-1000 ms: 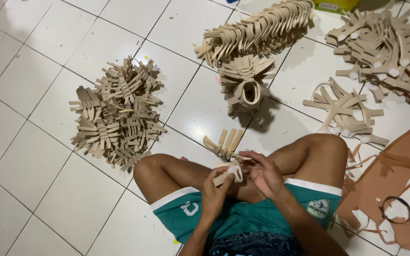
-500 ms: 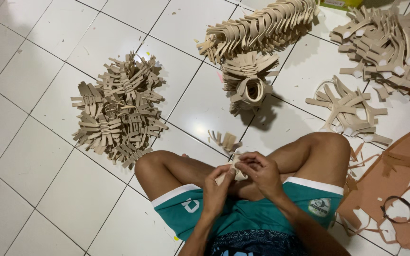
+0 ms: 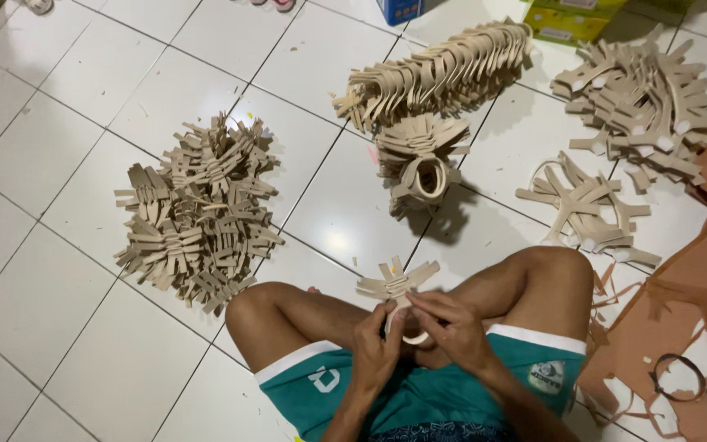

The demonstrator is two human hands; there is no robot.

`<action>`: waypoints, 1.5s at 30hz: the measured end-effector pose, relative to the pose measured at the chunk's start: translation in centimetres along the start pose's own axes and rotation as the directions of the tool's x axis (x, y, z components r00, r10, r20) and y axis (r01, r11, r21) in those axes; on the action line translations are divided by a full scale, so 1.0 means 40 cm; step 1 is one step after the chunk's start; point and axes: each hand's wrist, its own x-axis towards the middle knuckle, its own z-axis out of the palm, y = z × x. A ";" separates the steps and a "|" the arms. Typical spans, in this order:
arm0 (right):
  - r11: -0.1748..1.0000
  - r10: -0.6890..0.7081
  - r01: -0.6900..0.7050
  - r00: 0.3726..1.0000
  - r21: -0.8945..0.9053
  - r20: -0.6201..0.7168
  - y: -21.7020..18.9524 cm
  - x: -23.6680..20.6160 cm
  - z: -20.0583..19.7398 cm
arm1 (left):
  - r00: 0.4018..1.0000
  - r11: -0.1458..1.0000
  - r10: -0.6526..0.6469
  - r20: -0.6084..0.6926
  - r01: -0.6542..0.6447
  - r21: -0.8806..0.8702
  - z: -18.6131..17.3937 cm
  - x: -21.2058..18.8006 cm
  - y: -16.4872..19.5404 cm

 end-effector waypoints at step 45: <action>0.483 0.323 -0.629 0.775 -0.609 -0.543 0.315 0.311 -0.515 | 0.947 0.959 -0.278 -0.162 0.264 -0.102 -0.050 -0.006 -0.325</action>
